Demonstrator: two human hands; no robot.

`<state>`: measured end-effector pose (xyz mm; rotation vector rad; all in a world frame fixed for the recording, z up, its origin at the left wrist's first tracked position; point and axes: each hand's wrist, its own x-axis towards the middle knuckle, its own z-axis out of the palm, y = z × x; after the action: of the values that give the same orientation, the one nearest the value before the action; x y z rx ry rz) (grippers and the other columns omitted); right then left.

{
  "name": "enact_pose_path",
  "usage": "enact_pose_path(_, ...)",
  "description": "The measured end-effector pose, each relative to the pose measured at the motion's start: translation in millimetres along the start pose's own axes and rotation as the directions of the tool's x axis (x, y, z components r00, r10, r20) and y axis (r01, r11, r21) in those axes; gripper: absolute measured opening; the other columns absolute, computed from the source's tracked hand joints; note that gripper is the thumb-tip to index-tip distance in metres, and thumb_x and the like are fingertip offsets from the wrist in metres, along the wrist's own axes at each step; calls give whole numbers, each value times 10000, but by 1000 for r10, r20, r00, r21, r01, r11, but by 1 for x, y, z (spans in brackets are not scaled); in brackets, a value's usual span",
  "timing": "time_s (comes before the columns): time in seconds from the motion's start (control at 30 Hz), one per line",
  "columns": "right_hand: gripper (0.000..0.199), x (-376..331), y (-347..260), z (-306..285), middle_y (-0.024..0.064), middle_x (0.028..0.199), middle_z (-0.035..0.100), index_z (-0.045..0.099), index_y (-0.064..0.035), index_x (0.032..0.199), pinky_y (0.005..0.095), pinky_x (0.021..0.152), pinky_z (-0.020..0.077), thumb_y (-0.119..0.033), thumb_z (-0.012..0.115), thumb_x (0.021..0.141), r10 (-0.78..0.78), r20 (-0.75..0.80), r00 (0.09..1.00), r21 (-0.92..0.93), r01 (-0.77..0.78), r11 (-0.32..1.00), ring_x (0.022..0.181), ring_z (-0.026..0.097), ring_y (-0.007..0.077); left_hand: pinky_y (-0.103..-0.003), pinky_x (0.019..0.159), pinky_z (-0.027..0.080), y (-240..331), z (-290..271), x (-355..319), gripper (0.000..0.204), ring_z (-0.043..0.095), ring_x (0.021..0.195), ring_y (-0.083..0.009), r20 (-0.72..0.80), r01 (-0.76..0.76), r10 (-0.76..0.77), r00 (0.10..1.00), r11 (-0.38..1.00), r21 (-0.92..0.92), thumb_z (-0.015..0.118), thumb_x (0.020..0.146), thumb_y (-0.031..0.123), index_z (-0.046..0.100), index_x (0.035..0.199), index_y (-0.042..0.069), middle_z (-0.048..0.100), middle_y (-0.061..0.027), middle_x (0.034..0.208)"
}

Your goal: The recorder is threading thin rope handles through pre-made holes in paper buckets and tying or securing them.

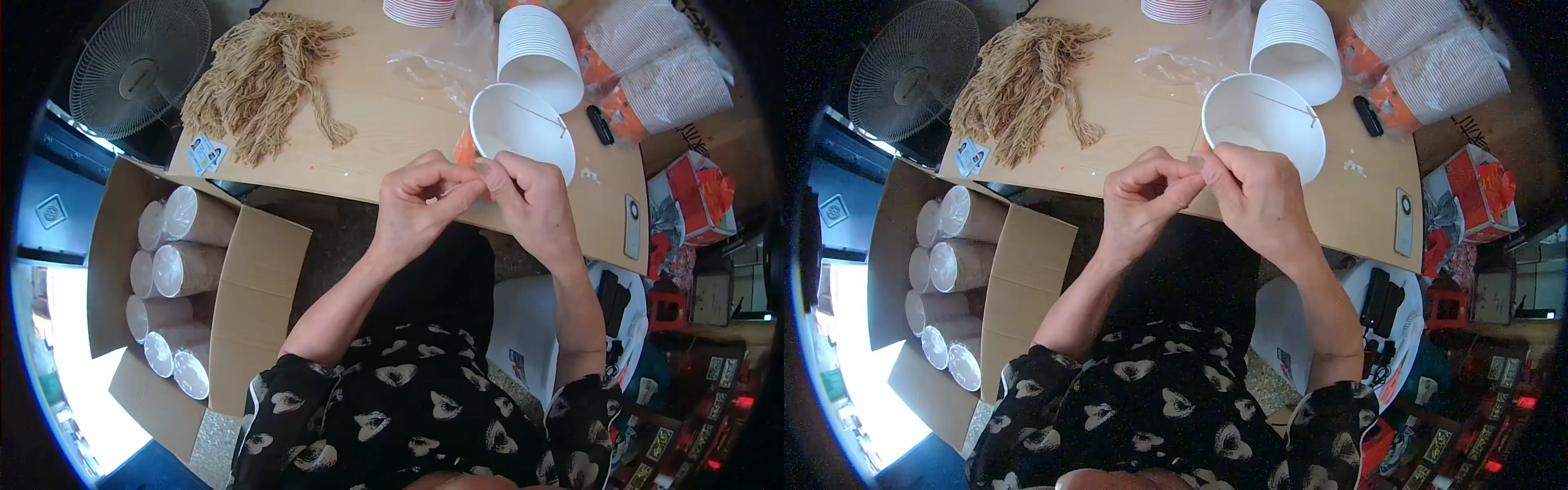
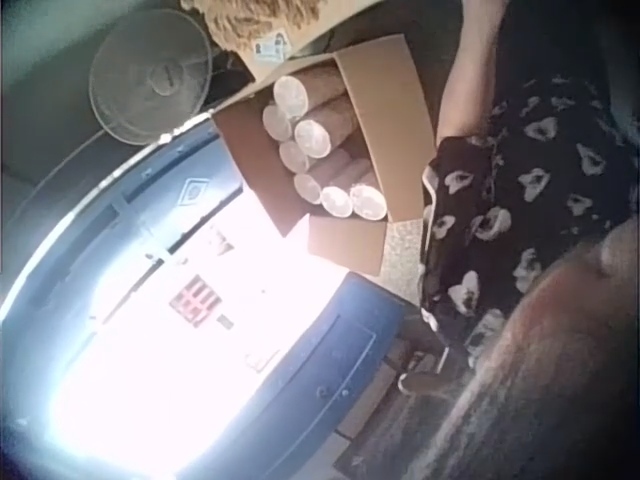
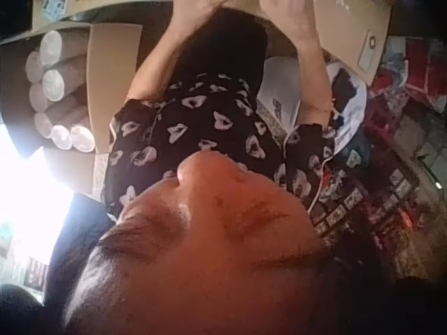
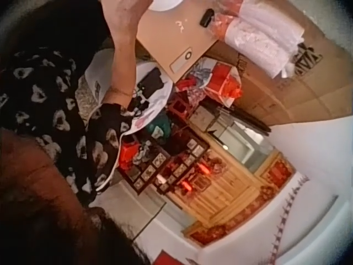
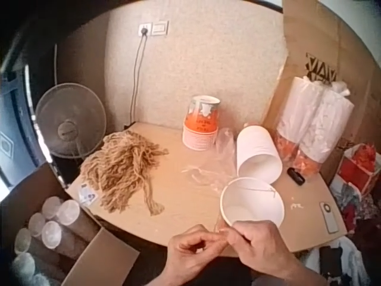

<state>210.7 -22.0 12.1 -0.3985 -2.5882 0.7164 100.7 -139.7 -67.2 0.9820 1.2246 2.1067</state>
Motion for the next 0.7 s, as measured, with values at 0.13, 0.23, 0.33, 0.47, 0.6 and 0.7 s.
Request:
enact_pose_path(0.13, 307, -8, -4, -2, 53, 600, 437, 537, 24, 747, 300, 510, 339, -167, 620, 973, 100, 37, 994, 139, -105, 985, 551, 379, 123, -208, 592, 391, 5, 3, -6, 103, 488, 659, -42, 0, -103, 104, 995, 990, 96, 752, 840, 10, 766, 941, 21, 566, 12, 744)
enact_pose_path(0.23, 301, -11, -10, -1, 22, 595, 419, 523, 26, 734, 282, 504, 323, -133, 626, 968, 103, 41, 994, 167, -108, 980, 572, 349, 79, -210, 580, 389, 5, -1, -10, 94, 488, 647, -44, 7, -103, 103, 995, 990, 98, 754, 840, 16, 766, 933, 21, 568, 9, 734)
enact_pose_path(0.33, 250, -15, -10, 0, 59, 598, 468, 559, 26, 763, 301, 506, 351, -117, 643, 950, 110, 43, 993, 133, -115, 984, 563, 386, 101, -214, 560, 385, 3, -6, -11, 98, 477, 620, -44, 29, -123, 120, 992, 984, 127, 759, 840, 28, 762, 936, 13, 562, 13, 712)
enact_pose_path(0.47, 167, -13, -8, 3, 55, 698, 551, 602, 23, 846, 262, 573, 435, -104, 643, 945, -17, -214, 977, 78, 34, 996, 615, 509, 103, -214, 558, 351, 3, -8, -7, 91, 433, 611, -33, -71, -35, 54, 996, 968, 248, 763, 849, 64, 761, 925, 15, 516, 47, 682)
enact_pose_path(0.6, 137, -4, 17, -2, 90, 919, 677, 648, 28, 1039, 287, 805, 503, -66, 612, 945, -117, -229, 966, -38, 111, 993, 842, 638, 162, -212, 549, 357, -23, -15, 16, 81, 437, 605, -28, -178, -96, 165, 970, 935, 340, 761, 852, 80, 748, 873, 3, 514, 48, 655)
enact_pose_path(0.7, 187, -4, 23, 6, 105, 1002, 696, 650, 22, 1113, 301, 878, 489, -53, 591, 952, 22, -149, 989, 103, -7, 995, 932, 644, 181, -215, 536, 365, -35, -17, 27, 88, 448, 597, -34, -167, -161, 236, 957, 915, 371, 764, 850, 84, 749, 874, 1, 529, 33, 651)
